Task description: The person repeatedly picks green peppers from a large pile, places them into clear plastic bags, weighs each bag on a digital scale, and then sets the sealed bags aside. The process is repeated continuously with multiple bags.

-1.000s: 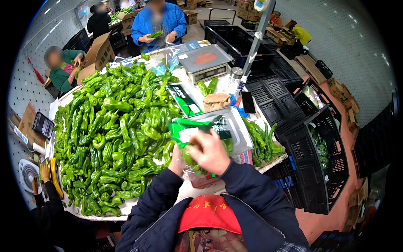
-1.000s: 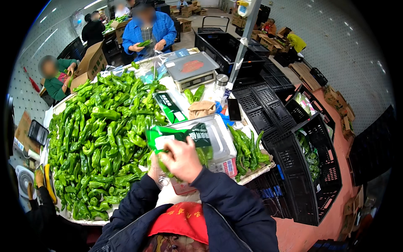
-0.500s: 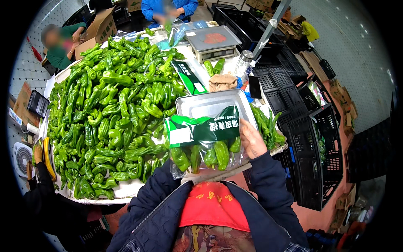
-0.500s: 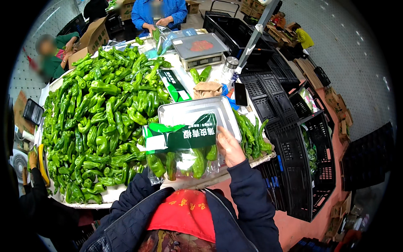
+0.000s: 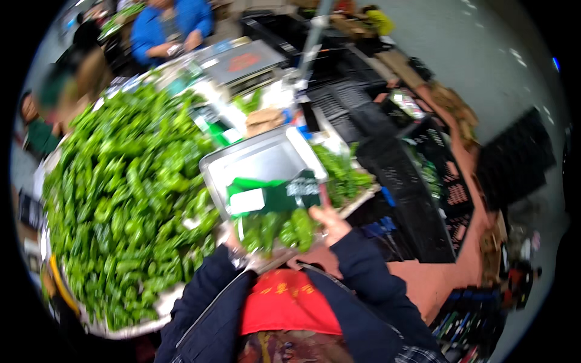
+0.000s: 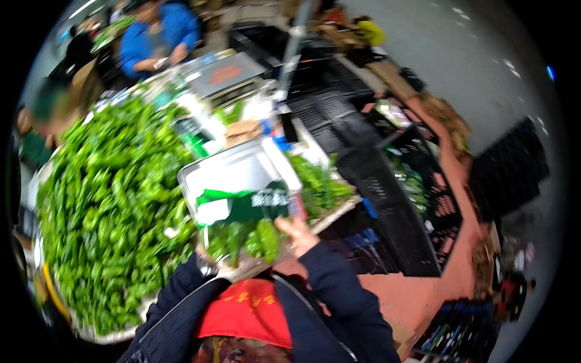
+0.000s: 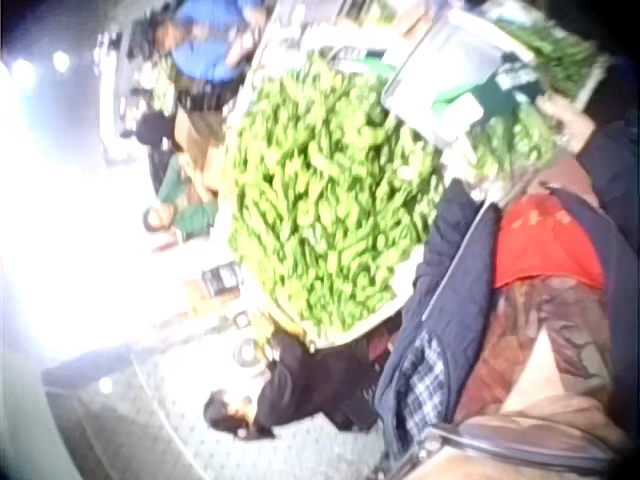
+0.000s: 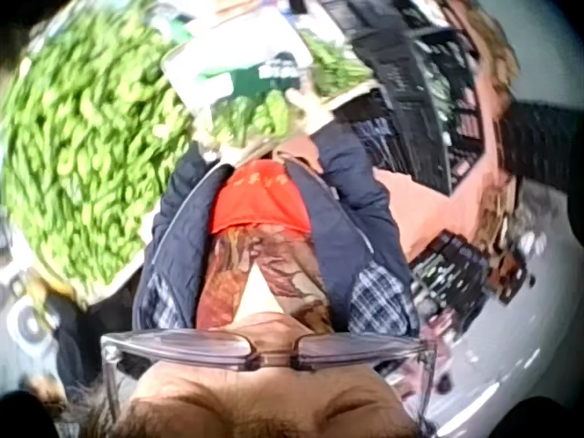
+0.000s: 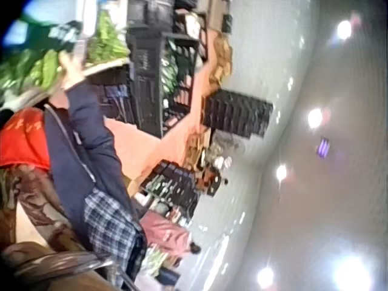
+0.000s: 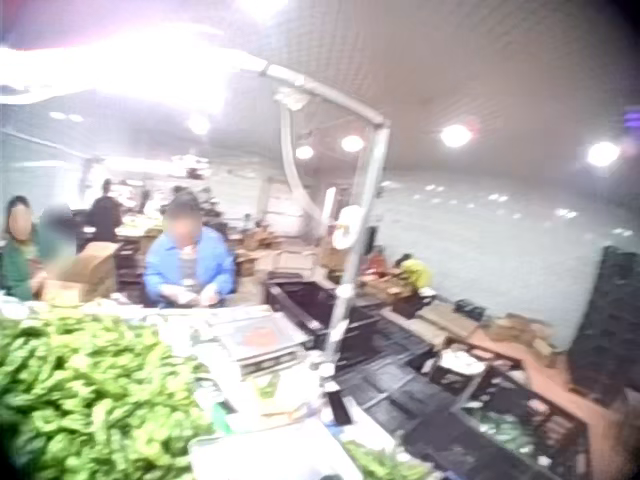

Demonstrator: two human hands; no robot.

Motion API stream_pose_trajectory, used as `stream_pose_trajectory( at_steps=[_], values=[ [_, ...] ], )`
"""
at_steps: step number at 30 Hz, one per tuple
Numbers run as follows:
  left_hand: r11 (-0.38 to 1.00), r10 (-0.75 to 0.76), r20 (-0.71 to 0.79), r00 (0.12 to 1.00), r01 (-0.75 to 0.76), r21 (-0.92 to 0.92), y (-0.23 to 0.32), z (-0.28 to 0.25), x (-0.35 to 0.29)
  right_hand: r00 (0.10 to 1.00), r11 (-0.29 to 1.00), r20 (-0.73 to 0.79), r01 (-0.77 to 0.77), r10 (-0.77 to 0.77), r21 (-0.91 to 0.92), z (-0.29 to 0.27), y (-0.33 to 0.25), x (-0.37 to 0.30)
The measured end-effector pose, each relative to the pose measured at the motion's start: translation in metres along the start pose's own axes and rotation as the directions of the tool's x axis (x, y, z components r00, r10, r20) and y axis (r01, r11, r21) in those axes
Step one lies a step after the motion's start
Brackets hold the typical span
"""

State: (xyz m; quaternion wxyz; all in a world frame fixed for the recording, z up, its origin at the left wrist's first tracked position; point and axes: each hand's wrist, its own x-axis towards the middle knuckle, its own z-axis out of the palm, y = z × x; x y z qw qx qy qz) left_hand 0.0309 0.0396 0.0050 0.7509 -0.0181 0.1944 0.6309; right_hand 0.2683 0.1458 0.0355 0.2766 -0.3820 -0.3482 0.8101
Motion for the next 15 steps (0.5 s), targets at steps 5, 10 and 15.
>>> stream_pose_trajectory(
  at_steps=[5, 10, 15],
  values=[
    [0.980, -0.162, 0.105, 0.981, 0.148, 0.136, -0.011, 0.027, 0.015, 0.994, 0.907, 0.068, -0.108, 0.088, 0.406, -0.030, 0.016, -0.021],
    [0.966, -0.187, 0.007, 0.982, 0.182, 0.186, -0.051, 0.081, 0.062, 0.991, 0.804, -0.078, 0.133, -0.108, 0.579, -0.061, -0.006, -0.080],
    [0.889, -0.280, 0.196, 0.940, 0.176, 0.423, -0.085, 0.122, 0.092, 0.890, 0.693, -0.338, 0.453, -0.308, 0.562, -0.153, -0.047, -0.126]
  ],
)
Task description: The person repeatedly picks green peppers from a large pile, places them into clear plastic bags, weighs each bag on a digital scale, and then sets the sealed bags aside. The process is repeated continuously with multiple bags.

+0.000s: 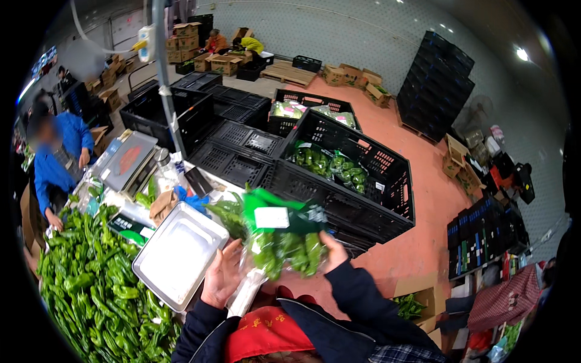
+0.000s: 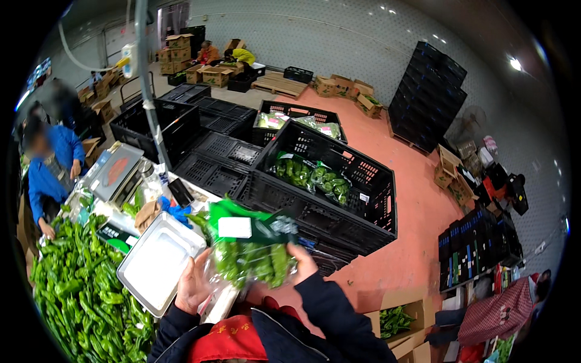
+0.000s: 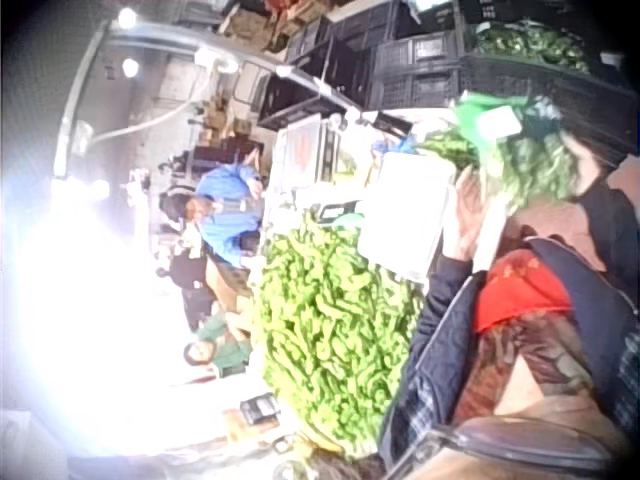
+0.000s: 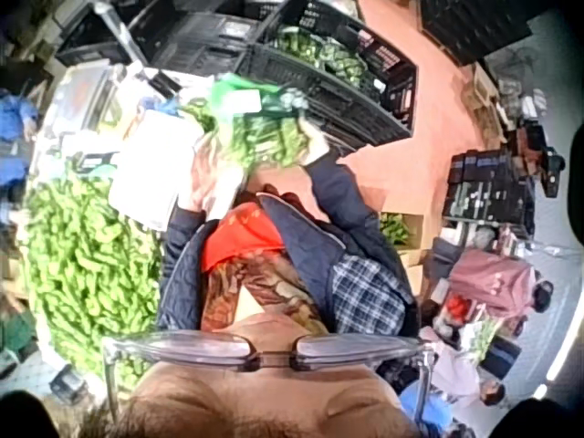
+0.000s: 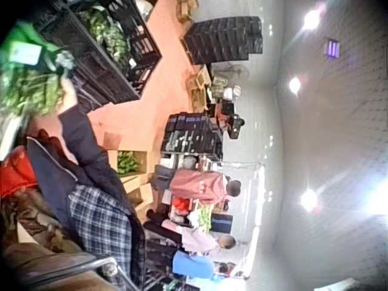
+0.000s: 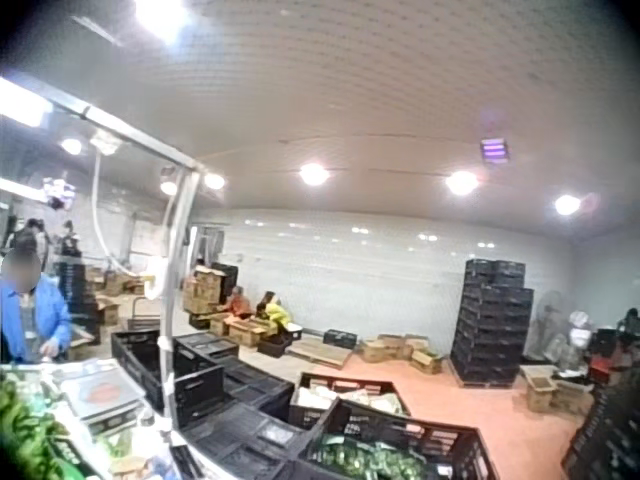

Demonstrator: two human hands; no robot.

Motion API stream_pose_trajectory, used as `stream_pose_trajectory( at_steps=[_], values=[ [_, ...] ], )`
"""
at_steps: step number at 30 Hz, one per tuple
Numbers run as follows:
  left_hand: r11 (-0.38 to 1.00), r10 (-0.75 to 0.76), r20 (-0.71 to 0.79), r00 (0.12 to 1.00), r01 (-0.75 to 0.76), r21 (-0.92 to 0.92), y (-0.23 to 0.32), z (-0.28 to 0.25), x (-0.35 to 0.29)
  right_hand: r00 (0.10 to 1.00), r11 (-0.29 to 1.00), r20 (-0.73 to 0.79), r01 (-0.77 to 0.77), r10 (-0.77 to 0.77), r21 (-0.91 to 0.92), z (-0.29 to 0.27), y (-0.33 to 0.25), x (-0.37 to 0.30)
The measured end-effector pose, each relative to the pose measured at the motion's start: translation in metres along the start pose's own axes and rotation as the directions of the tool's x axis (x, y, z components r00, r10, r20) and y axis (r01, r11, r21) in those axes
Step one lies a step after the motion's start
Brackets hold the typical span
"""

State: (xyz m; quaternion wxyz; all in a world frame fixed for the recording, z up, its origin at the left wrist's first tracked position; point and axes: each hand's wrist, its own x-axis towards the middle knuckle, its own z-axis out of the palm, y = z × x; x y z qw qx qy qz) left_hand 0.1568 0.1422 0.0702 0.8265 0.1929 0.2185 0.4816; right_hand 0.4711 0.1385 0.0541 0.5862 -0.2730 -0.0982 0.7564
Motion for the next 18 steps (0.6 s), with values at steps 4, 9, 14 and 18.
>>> stream_pose_trajectory(
  at_steps=[4, 9, 14, 18],
  values=[
    [0.991, -0.087, 0.058, 0.995, 0.092, -0.098, -0.027, -0.025, 0.031, 0.952, 0.935, 0.017, 0.305, -0.307, -0.181, 0.010, -0.125, 0.000],
    [0.980, -0.180, 0.006, 0.984, 0.180, -0.081, -0.056, -0.028, 0.070, 0.793, 0.762, -0.147, 0.490, -0.592, -0.424, -0.082, -0.282, 0.036],
    [0.981, -0.195, -0.116, 0.974, 0.190, -0.045, -0.072, -0.015, 0.096, 0.730, 0.742, -0.303, 0.397, -0.612, -0.540, -0.184, -0.377, 0.083],
    [0.983, -0.184, -0.157, 0.970, 0.181, -0.033, -0.077, -0.013, 0.111, 0.458, 0.238, -0.409, -0.386, -0.789, -0.891, -0.252, -0.405, 0.127]
  ],
)
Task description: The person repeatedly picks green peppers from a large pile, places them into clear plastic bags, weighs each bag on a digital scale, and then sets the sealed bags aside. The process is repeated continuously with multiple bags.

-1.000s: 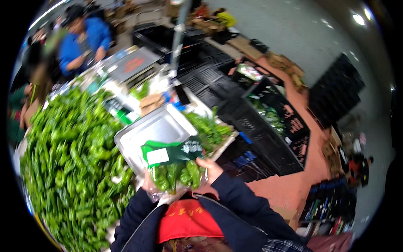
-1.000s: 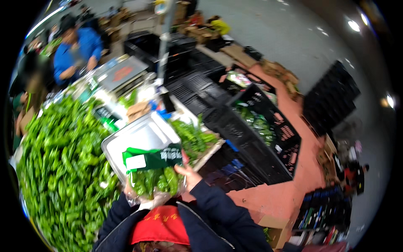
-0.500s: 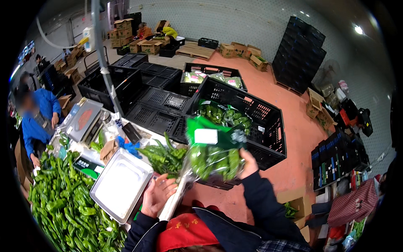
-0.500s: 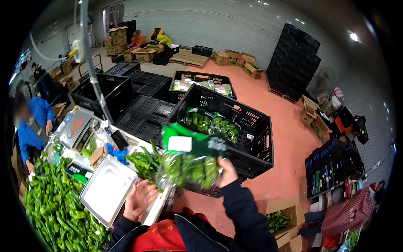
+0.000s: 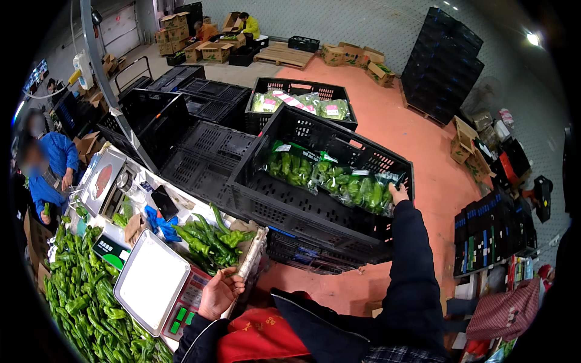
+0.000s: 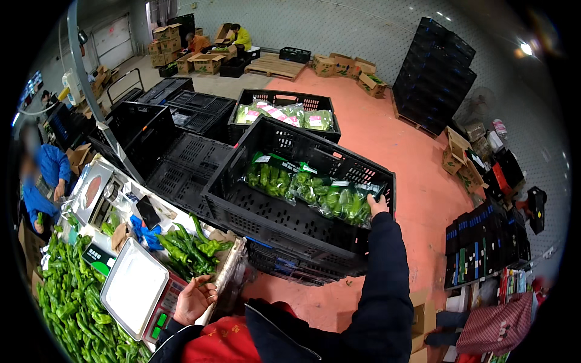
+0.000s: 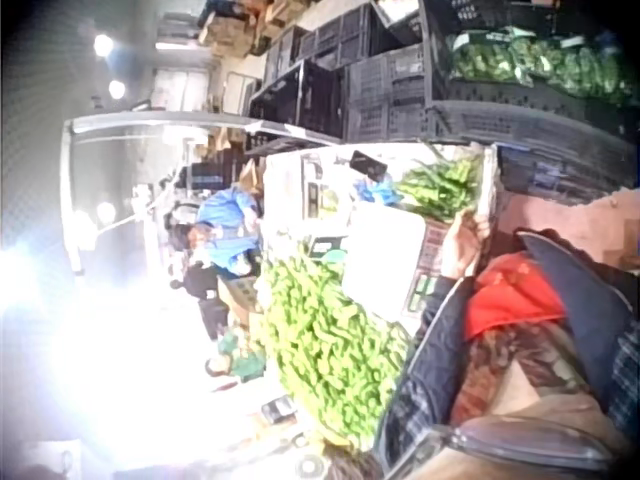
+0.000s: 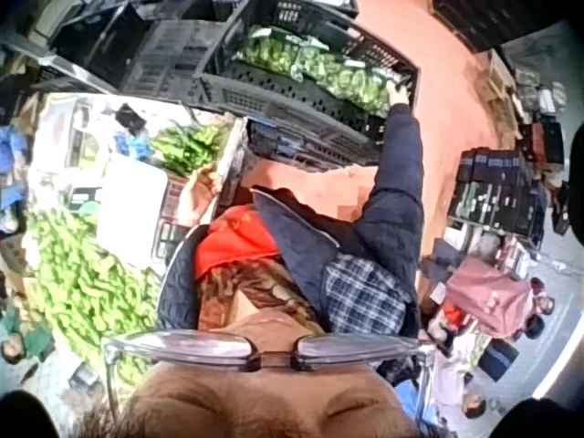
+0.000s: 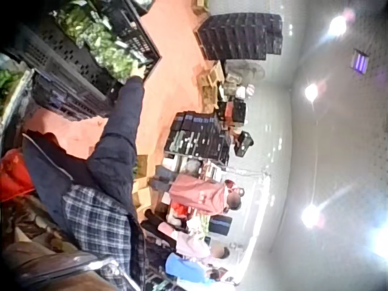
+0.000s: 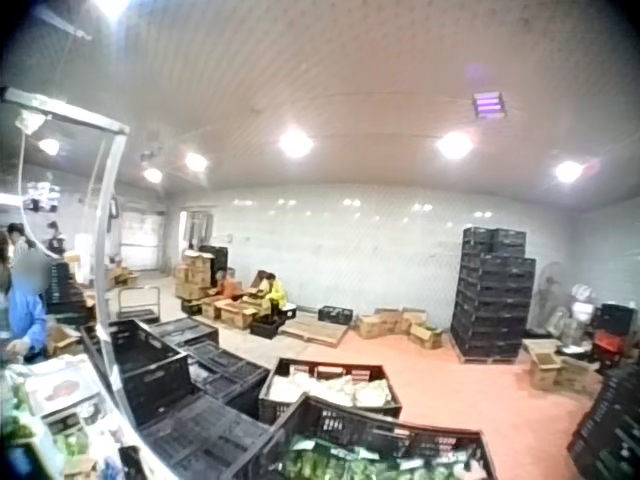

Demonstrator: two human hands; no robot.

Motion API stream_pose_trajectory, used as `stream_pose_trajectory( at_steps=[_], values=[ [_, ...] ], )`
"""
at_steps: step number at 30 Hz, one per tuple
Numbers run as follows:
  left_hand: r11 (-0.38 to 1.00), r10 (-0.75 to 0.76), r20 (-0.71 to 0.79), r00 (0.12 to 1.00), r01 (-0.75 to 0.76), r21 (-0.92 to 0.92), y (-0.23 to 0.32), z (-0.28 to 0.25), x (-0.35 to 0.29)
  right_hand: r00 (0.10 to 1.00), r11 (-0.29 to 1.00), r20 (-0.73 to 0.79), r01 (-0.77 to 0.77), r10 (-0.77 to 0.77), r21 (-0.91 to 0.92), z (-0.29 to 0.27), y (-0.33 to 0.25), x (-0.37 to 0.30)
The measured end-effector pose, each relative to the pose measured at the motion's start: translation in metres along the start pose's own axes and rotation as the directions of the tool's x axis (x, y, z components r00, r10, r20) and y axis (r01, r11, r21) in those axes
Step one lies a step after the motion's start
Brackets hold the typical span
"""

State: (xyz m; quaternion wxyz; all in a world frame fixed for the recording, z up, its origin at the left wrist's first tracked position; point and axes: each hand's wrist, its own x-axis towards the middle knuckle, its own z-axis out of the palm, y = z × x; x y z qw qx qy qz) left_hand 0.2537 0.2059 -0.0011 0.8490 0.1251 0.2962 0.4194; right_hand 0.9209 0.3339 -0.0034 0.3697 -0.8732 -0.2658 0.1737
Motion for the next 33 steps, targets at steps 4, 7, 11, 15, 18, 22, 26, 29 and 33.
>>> stream_pose_trajectory(
  at_steps=[4, 7, 11, 15, 18, 22, 26, 29, 33],
  values=[
    [0.999, 0.032, -0.050, 0.998, -0.033, -0.011, 0.000, -0.003, -0.004, 0.845, 0.989, 0.526, 0.143, -0.098, -0.046, 0.026, -0.018, -0.006],
    [0.998, 0.051, -0.066, 0.996, -0.054, -0.032, 0.000, -0.006, -0.012, 0.787, 0.889, 0.569, 0.413, -0.238, -0.199, 0.051, -0.045, -0.019],
    [0.997, 0.083, -0.069, 0.994, -0.083, 0.001, 0.002, -0.010, -0.023, 0.813, 0.841, 0.347, 0.530, -0.468, -0.109, 0.070, -0.065, -0.006],
    [0.991, 0.129, -0.105, 0.986, -0.125, 0.047, 0.000, -0.028, -0.049, 0.607, 0.792, 0.561, 0.202, -0.564, 0.577, 0.059, -0.175, -0.151],
    [0.978, 0.201, -0.117, 0.973, -0.191, 0.089, -0.001, -0.044, -0.083, 0.395, 0.706, 0.594, 0.261, -0.701, 0.658, 0.081, -0.221, -0.273],
    [0.946, 0.319, -0.215, 0.923, -0.296, 0.133, 0.005, -0.061, -0.142, 0.099, 0.775, 0.775, 0.203, -0.624, 0.598, 0.147, -0.242, -0.397],
    [0.917, 0.397, -0.356, 0.846, -0.352, 0.188, 0.009, -0.085, -0.201, -0.137, 0.794, 0.818, 0.195, -0.559, 0.575, 0.224, -0.239, -0.506],
    [0.888, 0.459, -0.428, 0.778, -0.399, 0.228, 0.006, -0.109, -0.247, -0.283, 0.812, 0.829, 0.209, -0.483, 0.544, 0.254, -0.243, -0.587],
    [0.792, 0.605, -0.523, 0.600, -0.517, 0.323, -0.008, -0.146, -0.291, -0.417, 0.816, 0.799, 0.195, -0.433, 0.544, 0.286, -0.250, -0.668]
  ],
)
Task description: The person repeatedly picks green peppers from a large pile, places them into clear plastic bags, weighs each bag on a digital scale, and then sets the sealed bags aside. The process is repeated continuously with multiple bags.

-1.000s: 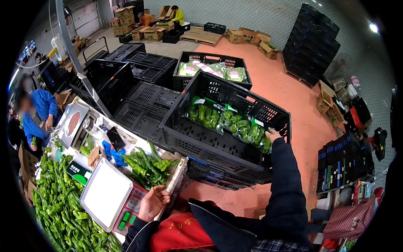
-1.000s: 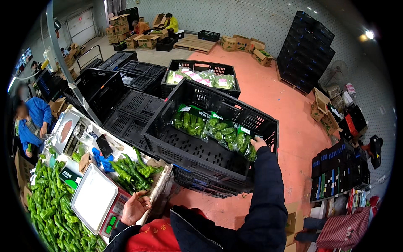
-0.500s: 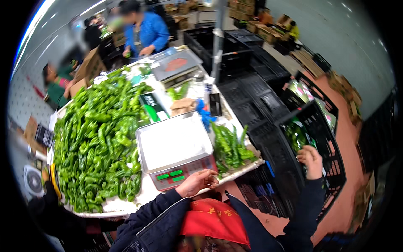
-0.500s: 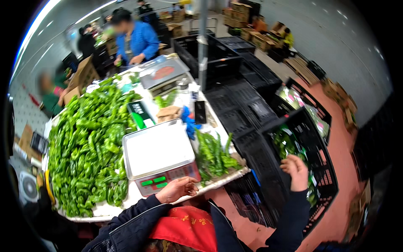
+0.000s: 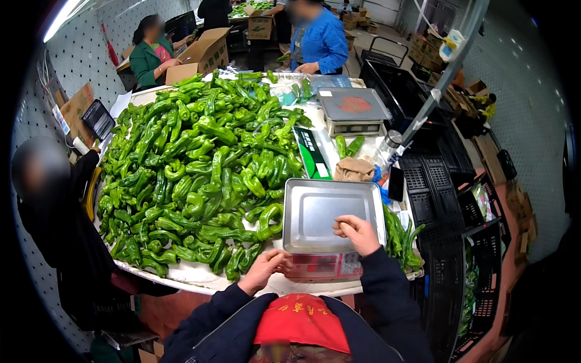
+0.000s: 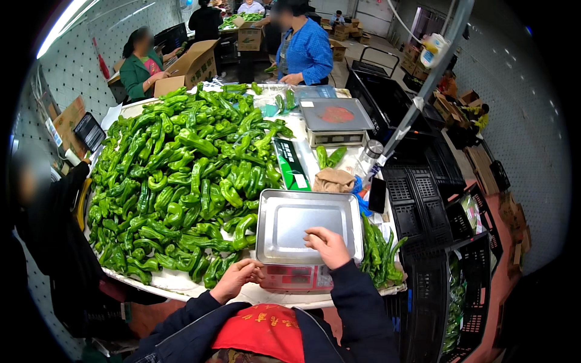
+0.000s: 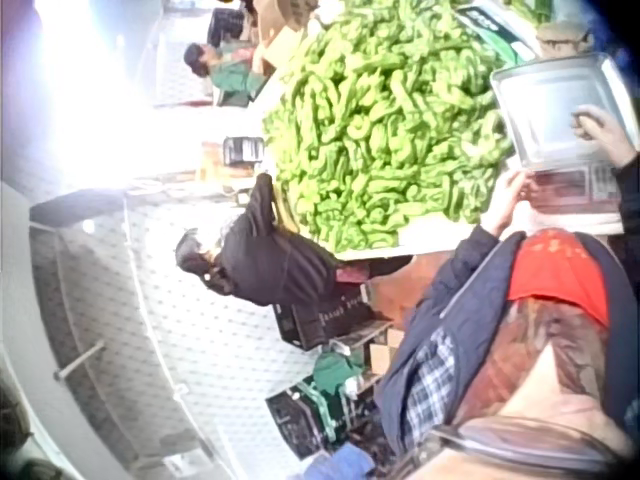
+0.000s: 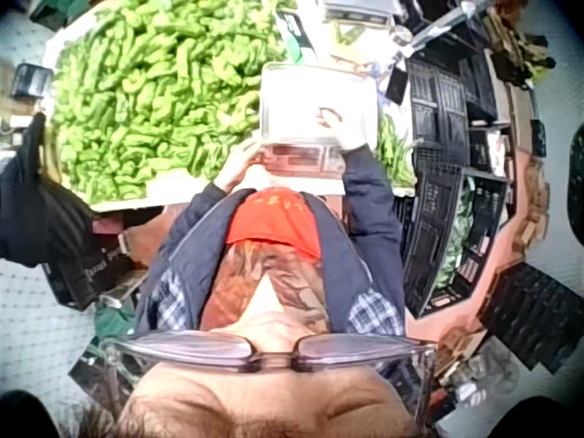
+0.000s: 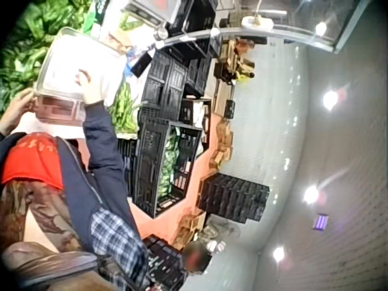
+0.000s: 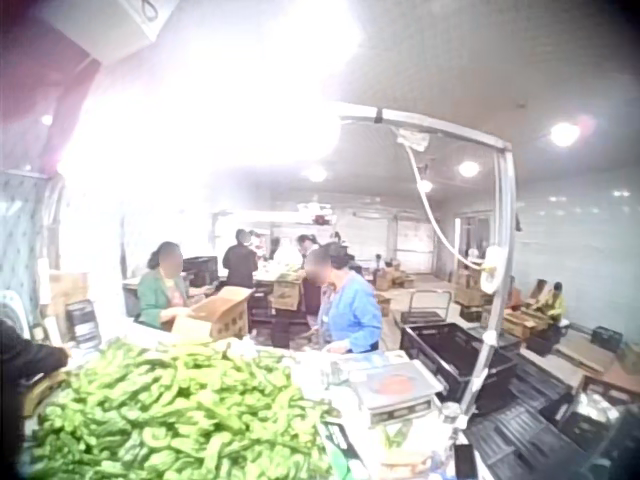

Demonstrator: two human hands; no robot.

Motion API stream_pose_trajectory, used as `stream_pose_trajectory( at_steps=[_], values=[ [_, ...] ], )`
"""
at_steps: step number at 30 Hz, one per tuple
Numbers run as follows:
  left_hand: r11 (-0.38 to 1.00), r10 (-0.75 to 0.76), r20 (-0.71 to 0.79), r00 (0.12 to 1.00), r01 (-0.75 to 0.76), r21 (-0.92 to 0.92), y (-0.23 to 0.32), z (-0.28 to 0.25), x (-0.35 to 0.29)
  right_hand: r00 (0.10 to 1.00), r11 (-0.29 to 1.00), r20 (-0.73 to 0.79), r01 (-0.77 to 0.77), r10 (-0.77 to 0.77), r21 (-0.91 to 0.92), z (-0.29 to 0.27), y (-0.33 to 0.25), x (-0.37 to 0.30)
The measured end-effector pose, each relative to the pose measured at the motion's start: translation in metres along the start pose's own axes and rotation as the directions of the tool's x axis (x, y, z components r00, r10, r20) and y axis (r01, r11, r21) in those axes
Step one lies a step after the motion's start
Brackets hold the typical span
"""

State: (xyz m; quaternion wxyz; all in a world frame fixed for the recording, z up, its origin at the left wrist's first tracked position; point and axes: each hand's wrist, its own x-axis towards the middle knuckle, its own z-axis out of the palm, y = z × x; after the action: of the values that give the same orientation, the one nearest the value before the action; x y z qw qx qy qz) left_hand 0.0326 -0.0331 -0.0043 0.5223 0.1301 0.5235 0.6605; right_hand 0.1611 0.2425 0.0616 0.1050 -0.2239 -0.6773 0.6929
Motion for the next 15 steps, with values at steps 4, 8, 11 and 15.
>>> stream_pose_trajectory(
  at_steps=[4, 8, 11, 15],
  values=[
    [0.997, 0.015, -0.185, 0.983, 0.000, 0.082, -0.016, -0.045, -0.002, 0.998, 0.998, 0.060, 0.026, -0.023, -0.062, 0.032, -0.006, 0.053],
    [0.253, 0.722, -0.014, 0.691, -0.246, 0.936, -0.020, -0.049, 0.001, 0.994, 0.995, 0.108, 0.042, -0.032, -0.088, 0.039, -0.012, 0.099],
    [-0.062, 0.621, 0.108, 0.776, -0.089, 0.994, -0.010, -0.045, 0.008, 0.987, 0.958, 0.060, 0.156, -0.146, -0.239, 0.028, 0.010, 0.147],
    [-0.098, 0.571, 0.014, 0.821, 0.051, 0.994, -0.019, -0.054, 0.028, 0.950, 0.741, 0.018, 0.254, -0.311, -0.621, 0.003, 0.023, 0.218]
  ],
)
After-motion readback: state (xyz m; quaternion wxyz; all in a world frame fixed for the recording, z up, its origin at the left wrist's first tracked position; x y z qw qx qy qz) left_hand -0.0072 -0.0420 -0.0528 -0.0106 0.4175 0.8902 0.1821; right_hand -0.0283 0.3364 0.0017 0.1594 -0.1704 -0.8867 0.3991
